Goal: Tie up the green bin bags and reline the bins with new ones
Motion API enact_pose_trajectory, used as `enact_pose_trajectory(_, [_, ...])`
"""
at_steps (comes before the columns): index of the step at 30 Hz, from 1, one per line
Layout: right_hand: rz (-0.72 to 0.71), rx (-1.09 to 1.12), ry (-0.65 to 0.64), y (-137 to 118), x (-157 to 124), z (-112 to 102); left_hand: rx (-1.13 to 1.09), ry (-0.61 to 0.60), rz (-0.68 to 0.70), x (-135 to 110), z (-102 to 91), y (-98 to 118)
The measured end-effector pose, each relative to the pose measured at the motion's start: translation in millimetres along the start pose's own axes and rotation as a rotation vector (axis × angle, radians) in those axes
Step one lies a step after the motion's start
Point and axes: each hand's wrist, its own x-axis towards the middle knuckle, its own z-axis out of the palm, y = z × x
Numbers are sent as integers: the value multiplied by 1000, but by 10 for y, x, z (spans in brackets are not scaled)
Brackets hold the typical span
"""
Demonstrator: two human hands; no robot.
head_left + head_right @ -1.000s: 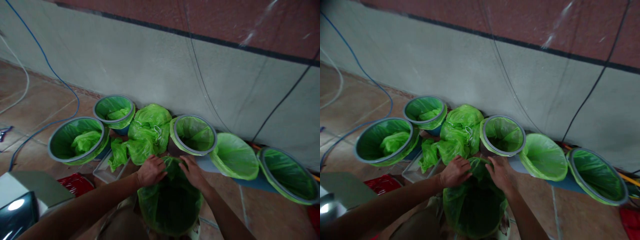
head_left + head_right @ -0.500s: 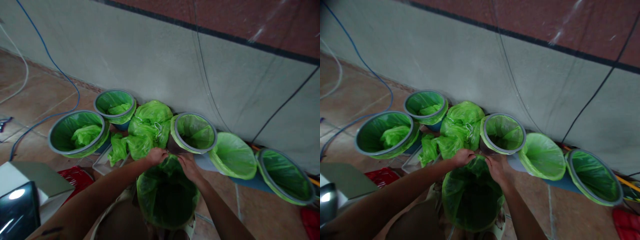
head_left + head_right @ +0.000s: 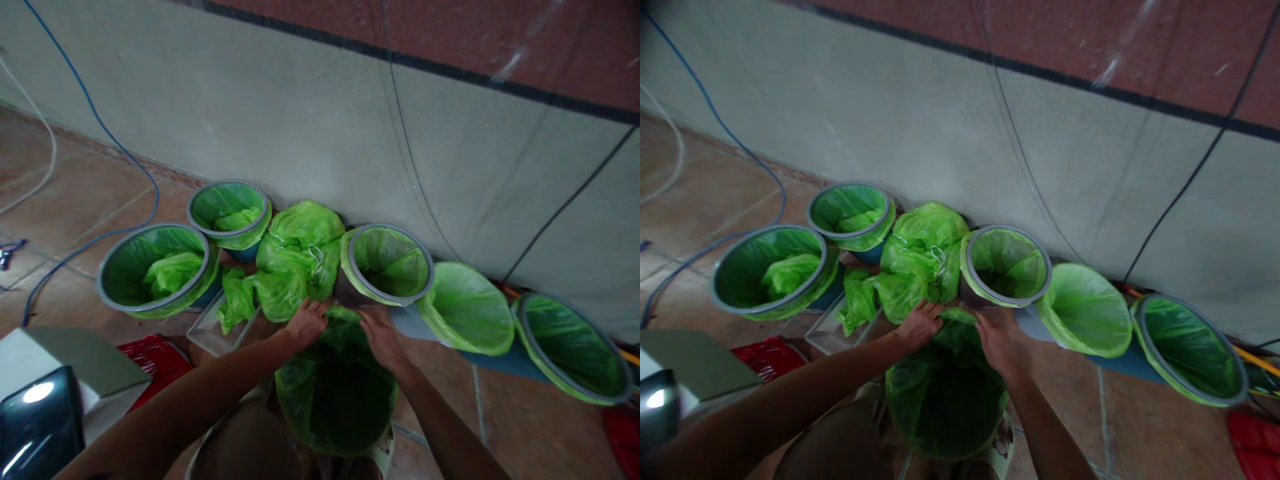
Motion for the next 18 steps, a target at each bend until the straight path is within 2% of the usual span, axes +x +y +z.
enact_pose_trajectory(2, [15,-13,-33,-9,-15,-49,-56,-51,-91,-59,-27,1])
enact_pose_trajectory(5, [69,-37,-48,-48,15,-158,-270,-24,-166,-77,-131,-33])
enact_pose_trajectory(9, [94,-114,-35,-218,189,-220,-483,122,-303,114,-205,-94])
enact_pose_trajectory(11, [39,-131,-78,-341,299,-188,-491,101,-357,241,-168,-100])
enact_pose_trajectory(15, [-23,-187,-210,-510,437,-110,-402,-116,-280,344,-18,-67])
enact_pose_trajectory(18, [-28,-198,-237,-512,452,-112,-358,-110,-227,307,50,-33])
